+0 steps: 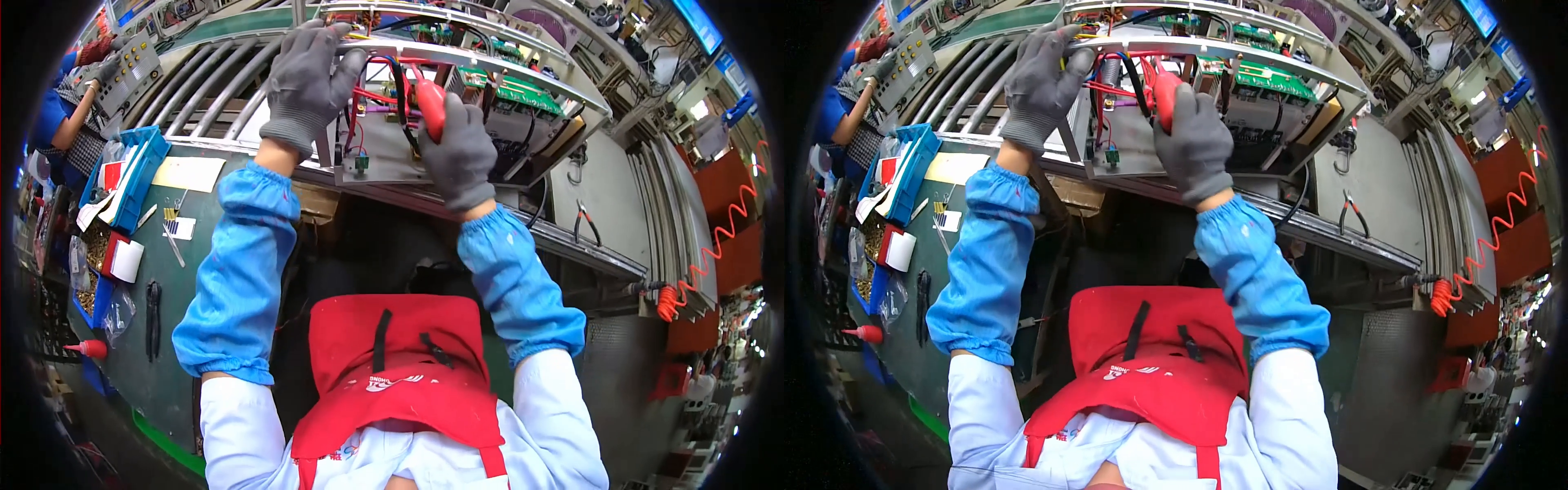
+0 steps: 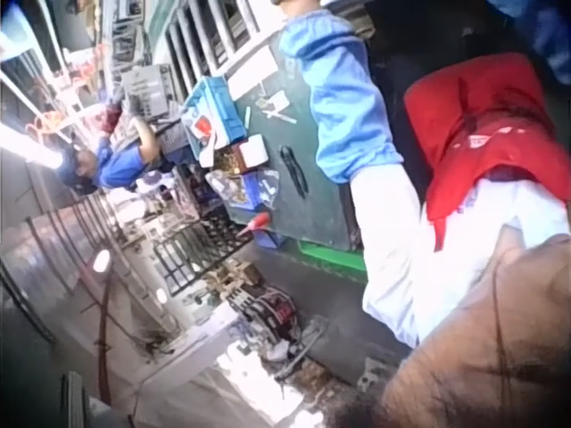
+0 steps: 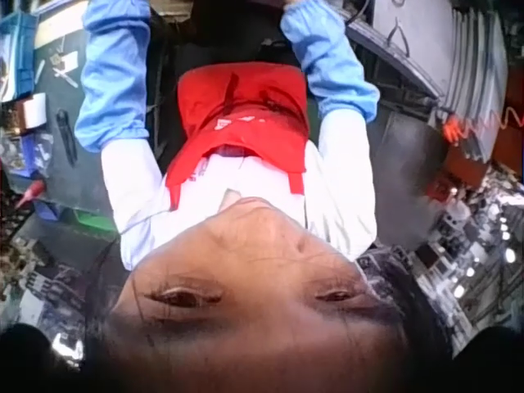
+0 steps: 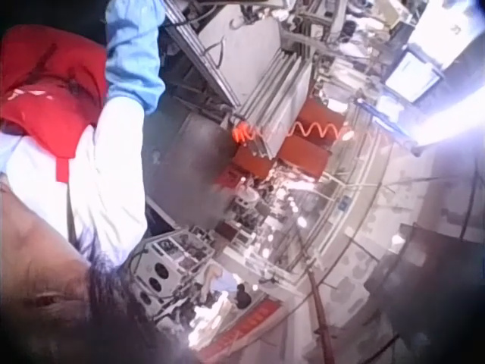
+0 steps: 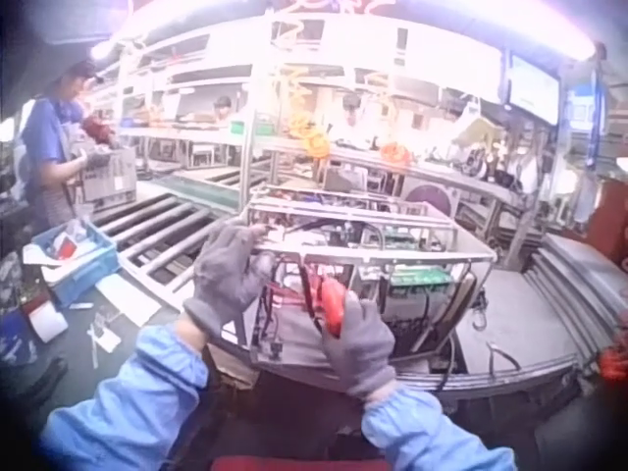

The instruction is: The person is assembling an electronic unit by cleaning components with an air duster, organizing wires, and applying labels to the housing.

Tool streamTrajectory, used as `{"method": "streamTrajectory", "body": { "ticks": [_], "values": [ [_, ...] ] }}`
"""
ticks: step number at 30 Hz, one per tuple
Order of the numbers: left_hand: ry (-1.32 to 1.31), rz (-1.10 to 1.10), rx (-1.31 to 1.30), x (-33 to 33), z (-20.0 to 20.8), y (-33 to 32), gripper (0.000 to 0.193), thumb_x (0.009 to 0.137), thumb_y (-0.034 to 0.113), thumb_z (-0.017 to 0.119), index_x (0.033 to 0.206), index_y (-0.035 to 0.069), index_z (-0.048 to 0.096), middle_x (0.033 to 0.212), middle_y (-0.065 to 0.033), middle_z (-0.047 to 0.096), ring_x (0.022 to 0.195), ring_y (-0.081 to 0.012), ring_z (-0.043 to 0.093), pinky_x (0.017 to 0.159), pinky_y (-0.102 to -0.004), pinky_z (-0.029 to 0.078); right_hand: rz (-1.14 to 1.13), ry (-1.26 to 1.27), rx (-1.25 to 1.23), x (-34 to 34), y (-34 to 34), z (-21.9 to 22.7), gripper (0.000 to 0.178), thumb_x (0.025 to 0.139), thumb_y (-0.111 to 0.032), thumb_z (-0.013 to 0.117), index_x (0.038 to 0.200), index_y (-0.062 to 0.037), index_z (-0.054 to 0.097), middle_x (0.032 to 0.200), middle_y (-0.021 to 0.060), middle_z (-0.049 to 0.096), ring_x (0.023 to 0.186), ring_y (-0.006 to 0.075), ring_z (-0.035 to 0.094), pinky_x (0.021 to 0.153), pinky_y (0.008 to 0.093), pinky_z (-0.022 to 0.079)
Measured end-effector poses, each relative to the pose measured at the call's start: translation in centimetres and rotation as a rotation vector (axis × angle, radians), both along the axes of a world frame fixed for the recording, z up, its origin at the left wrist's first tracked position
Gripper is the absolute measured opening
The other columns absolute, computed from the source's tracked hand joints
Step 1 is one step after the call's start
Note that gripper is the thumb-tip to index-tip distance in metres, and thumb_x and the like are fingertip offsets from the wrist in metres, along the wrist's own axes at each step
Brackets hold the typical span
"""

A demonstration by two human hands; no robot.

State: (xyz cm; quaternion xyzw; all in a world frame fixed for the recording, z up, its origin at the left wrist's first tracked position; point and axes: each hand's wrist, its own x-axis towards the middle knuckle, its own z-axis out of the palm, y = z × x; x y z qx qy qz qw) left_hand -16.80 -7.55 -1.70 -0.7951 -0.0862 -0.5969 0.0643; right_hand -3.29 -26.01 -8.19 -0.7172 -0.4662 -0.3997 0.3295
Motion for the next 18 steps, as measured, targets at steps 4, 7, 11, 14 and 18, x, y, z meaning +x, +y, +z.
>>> {"method": "streamTrajectory", "body": {
  "ticks": [4,7,11,14,18],
  "values": [
    [0.035,0.027,-0.045,0.6,-0.4,0.0,0.035,0.089,0.033,0.064,0.115,0.01,0.066,0.105,-0.0124,0.066,0.114,-0.0339,0.059,0.091,-0.0465,0.05,-0.004,0.083,0.031,-0.9,0.2,0.4,0.051,0.076,-0.024,0.077,0.119,-0.0036,0.058,0.096,0.0156,0.06,0.079,0.0367,0.063,0.066,0.0428,0.054],
    [0.011,0.004,-0.019,1.6,-0.7,0.4,0.037,0.086,0.03,0.068,0.116,0.01,0.065,0.108,-0.0123,0.066,0.113,-0.0341,0.06,0.091,-0.0457,0.051,0.04,0.118,-0.014,-2.4,-4.8,2.3,0.05,0.075,-0.017,0.079,0.119,-0.0004,0.058,0.101,0.0179,0.062,0.085,0.0356,0.064,0.074,0.0397,0.053],
    [-0.024,0.007,-0.015,-0.2,0.3,0.4,0.035,0.083,0.025,0.068,0.114,0.01,0.065,0.104,-0.0099,0.066,0.111,-0.0321,0.06,0.089,-0.0456,0.05,0.208,0.286,0.094,-5.1,-12.3,6.9,0.05,0.072,-0.004,0.076,0.119,0.0025,0.059,0.106,0.0158,0.062,0.089,0.0255,0.065,0.081,0.0362,0.053],
    [-0.028,-0.062,-0.162,-0.1,0.7,-1.3,0.035,0.082,0.019,0.069,0.114,0.006,0.066,0.106,-0.0128,0.065,0.11,-0.0348,0.06,0.094,-0.0441,0.048,0.146,0.34,0.218,-5.4,-14.0,12.5,0.053,0.071,0.002,0.072,0.122,0.003,0.057,0.111,0.0132,0.061,0.096,0.0218,0.063,0.09,0.0347,0.051],
    [-0.088,-0.119,-0.251,-0.7,-0.3,-1.0,0.036,0.076,0.017,0.074,0.109,0.005,0.067,0.099,-0.0132,0.065,0.106,-0.035,0.061,0.089,-0.0442,0.048,0.2,0.358,0.152,-3.1,-7.2,19.8,0.049,0.075,-0.011,0.07,0.12,0.0035,0.058,0.112,0.0119,0.061,0.1,0.0204,0.06,0.091,0.0326,0.049]
  ]
}}
